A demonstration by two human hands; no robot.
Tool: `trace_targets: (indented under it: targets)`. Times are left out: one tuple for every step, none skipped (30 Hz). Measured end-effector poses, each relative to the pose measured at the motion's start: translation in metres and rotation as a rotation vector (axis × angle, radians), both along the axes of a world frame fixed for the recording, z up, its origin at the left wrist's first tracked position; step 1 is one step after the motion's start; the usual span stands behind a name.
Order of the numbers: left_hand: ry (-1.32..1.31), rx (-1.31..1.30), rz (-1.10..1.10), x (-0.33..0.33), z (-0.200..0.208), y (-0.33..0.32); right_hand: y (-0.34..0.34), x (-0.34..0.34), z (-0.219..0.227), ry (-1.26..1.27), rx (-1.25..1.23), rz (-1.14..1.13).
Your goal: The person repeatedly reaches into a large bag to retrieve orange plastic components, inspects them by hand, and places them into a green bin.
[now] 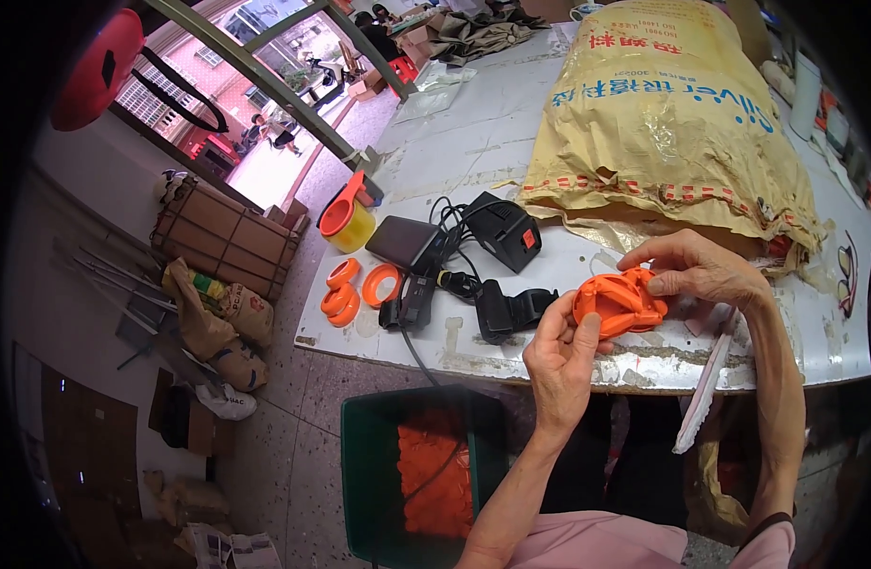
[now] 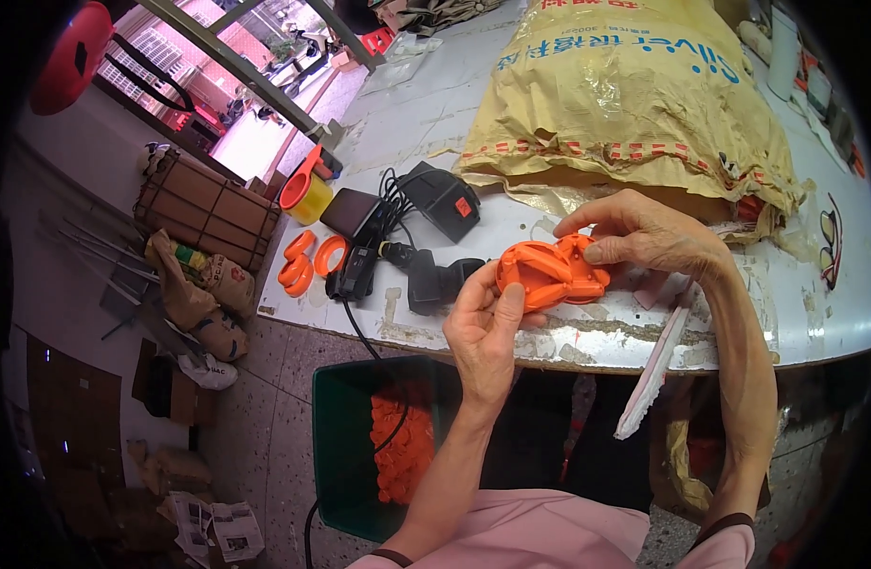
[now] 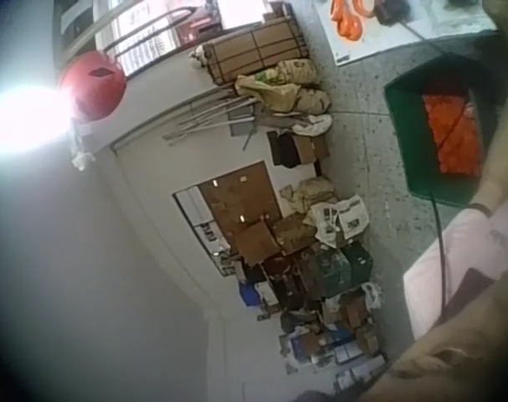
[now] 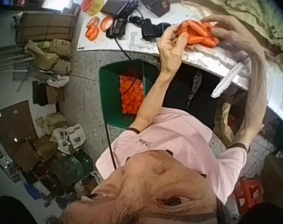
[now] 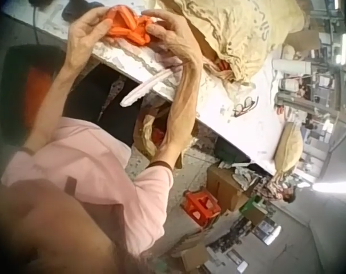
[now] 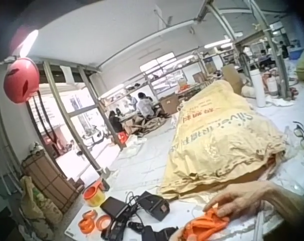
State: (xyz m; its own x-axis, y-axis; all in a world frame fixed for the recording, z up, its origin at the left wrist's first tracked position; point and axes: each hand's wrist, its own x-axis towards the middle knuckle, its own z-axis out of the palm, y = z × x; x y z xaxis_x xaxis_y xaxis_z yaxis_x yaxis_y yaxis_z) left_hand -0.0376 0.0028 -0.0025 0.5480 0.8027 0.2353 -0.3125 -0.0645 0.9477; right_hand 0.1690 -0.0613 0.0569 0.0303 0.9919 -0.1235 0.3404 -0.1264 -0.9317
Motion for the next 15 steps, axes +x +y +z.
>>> trace_targets:
  targets:
    - [-0.02, -0.017, 0.001, 0.001, -0.002, 0.001, 0.001, 0.002, -0.002, -0.001, -0.005, -0.008]
    - [-0.041, -0.035, 0.001, 0.002, -0.003, 0.002, 0.003, 0.004, -0.003, -0.076, 0.008, -0.002]
    - [-0.065, -0.065, -0.025, 0.012, 0.001, -0.004, -0.009, 0.012, 0.002, -0.165, 0.007, -0.032]
    - [-0.059, -0.066, 0.004, 0.007, 0.002, -0.002, -0.004, 0.01, -0.001, -0.104, -0.02, -0.04]
    - [-0.053, -0.068, 0.031, 0.002, 0.004, 0.002, 0.003, 0.005, 0.0, -0.127, -0.017, -0.06]
    - [-0.067, -0.079, 0.032, 0.005, 0.008, -0.002, -0.002, 0.011, 0.0, -0.277, 0.065, -0.078]
    - [-0.072, -0.067, 0.044, 0.006, 0.009, 0.0, 0.001, 0.014, -0.009, -0.419, 0.151, -0.075]
    - [-0.073, -0.068, 0.05, 0.006, 0.01, 0.0, 0.001, 0.015, -0.015, -0.375, 0.178, -0.109]
    - [-0.066, -0.061, 0.07, 0.004, 0.009, 0.001, 0.006, 0.013, -0.019, -0.323, 0.214, -0.132]
    - [-0.064, -0.073, 0.073, 0.006, 0.009, 0.001, 0.006, 0.011, -0.013, -0.4, 0.179, -0.123]
    - [-0.061, -0.084, 0.077, 0.008, 0.008, 0.001, 0.004, 0.011, -0.012, -0.406, 0.167, -0.142]
    - [-0.023, -0.075, 0.035, 0.005, 0.006, 0.003, 0.002, 0.01, -0.01, -0.275, 0.18, -0.133]
    - [-0.027, -0.076, 0.021, 0.006, 0.007, 0.002, 0.001, 0.008, -0.008, -0.143, 0.195, -0.123]
    - [-0.018, -0.078, 0.026, 0.007, 0.008, 0.001, -0.001, 0.007, -0.003, 0.017, 0.225, -0.055]
    - [-0.004, -0.073, 0.044, 0.006, 0.009, 0.0, -0.002, 0.004, -0.001, 0.019, 0.232, -0.055]
